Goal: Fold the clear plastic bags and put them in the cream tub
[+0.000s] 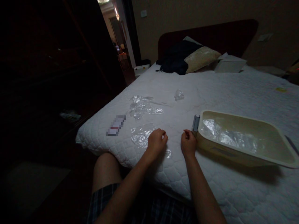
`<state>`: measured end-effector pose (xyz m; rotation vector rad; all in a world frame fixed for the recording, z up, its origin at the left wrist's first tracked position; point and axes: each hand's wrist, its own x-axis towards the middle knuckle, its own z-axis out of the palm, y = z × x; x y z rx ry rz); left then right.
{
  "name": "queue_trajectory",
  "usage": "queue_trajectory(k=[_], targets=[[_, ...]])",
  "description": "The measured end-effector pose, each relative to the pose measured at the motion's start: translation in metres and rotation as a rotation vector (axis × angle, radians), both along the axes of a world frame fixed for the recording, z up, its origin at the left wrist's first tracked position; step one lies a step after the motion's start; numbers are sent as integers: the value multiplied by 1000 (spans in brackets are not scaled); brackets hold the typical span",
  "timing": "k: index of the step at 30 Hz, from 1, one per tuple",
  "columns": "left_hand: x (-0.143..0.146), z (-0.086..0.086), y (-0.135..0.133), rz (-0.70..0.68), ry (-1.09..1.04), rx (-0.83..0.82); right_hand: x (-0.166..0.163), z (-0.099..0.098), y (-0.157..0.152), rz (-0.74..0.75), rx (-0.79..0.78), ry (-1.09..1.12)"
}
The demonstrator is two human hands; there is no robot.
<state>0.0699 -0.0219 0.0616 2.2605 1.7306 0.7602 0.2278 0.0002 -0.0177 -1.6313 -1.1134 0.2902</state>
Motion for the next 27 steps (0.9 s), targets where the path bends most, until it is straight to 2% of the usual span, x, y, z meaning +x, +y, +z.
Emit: queue_trajectory(k=[6, 9, 12, 16, 18, 23, 27], targets=[[-48, -14, 13, 291, -414, -69, -1, 0, -1, 27, 31, -37], [-63, -25, 16, 346, -549, -68, -5, 9, -4, 51, 39, -99], [-69, -33, 16, 339, -612, -69, -16, 24, -12, 163, -22, -97], [-67, -40, 13, 315, -626, -120, -38, 39, -29, 463, -215, -85], [-66, -43, 12, 320, -600, -126, -46, 41, -38, 559, -301, -115], [-65, -48, 12, 310, -523, -148, -43, 42, -51, 665, -445, -261], [-62, -44, 8, 307, -451, -180, -37, 51, -54, 723, -541, -342]])
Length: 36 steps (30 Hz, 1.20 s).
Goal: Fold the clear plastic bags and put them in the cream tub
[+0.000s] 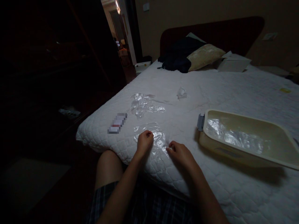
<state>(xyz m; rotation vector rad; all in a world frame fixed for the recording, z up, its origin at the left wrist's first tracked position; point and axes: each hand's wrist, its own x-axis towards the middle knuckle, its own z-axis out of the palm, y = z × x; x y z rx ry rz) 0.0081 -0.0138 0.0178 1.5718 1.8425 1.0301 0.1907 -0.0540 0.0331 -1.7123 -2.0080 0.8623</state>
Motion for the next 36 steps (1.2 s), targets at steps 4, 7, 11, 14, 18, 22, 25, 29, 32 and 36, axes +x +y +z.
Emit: queue_trajectory(k=[4, 7, 11, 14, 18, 22, 25, 29, 32, 36], targets=[[7, 10, -5, -72, 51, 74, -4, 5, 4, -12, 36, -55], [10, 12, -4, -175, -10, 88, -9, 4, 10, -34, 128, -63], [12, 9, 3, -270, -169, 67, -14, -2, 14, 2, 262, -55], [13, 8, 5, -311, -292, 14, -17, -5, 14, 33, 285, -32], [16, 10, 3, -350, -388, -67, -23, -4, 13, 16, 270, -23], [17, 5, 3, -323, -392, -80, -26, -4, 13, 10, 255, -43], [15, -1, 6, -334, -383, -63, -24, -7, 14, -17, 223, -34], [12, -1, 8, -351, -227, -24, -16, -12, 16, -4, 170, 53], [10, 5, 3, -361, 6, 57, -11, -10, 18, 12, 150, 126], [12, 16, -5, -376, 313, 104, -11, 0, 23, -73, 165, 211]])
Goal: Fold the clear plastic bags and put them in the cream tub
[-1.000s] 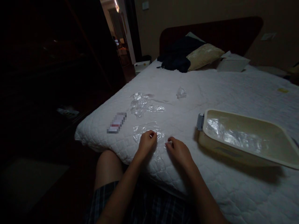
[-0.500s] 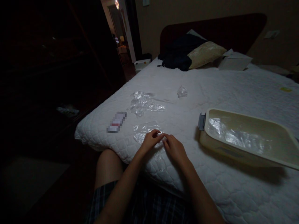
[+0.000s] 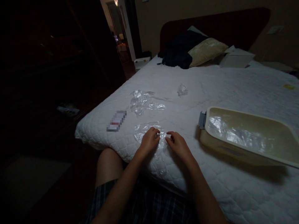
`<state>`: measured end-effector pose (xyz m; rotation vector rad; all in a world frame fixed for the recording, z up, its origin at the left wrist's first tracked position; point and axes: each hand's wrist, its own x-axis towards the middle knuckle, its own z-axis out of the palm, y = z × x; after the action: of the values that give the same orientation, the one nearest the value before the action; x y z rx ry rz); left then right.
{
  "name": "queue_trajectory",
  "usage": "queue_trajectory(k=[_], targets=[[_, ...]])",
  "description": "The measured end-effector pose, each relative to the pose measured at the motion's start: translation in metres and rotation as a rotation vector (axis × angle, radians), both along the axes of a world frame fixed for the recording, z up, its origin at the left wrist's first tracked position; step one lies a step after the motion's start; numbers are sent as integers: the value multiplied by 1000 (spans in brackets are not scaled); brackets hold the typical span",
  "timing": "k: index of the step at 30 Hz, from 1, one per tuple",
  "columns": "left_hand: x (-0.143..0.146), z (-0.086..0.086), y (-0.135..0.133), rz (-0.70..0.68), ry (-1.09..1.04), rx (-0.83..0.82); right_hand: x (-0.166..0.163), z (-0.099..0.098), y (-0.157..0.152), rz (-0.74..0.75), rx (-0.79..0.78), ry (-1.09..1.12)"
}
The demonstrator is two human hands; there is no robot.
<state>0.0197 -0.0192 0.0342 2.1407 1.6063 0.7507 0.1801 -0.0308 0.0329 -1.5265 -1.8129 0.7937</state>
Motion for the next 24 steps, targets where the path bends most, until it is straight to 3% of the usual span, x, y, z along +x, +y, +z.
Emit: queue_trajectory(k=[7, 11, 17, 24], targets=[[-5, 13, -11, -15, 288, 40, -10, -2, 9, 21, -312, 365], [-6, 8, -12, -103, 399, -26, -2, -9, 6, 12, -355, 292], [1, -1, -7, -114, 407, -32, 21, -5, -5, 37, -286, 88], [-2, 1, -5, -139, 416, -21, 28, -9, -22, 123, -404, 182]])
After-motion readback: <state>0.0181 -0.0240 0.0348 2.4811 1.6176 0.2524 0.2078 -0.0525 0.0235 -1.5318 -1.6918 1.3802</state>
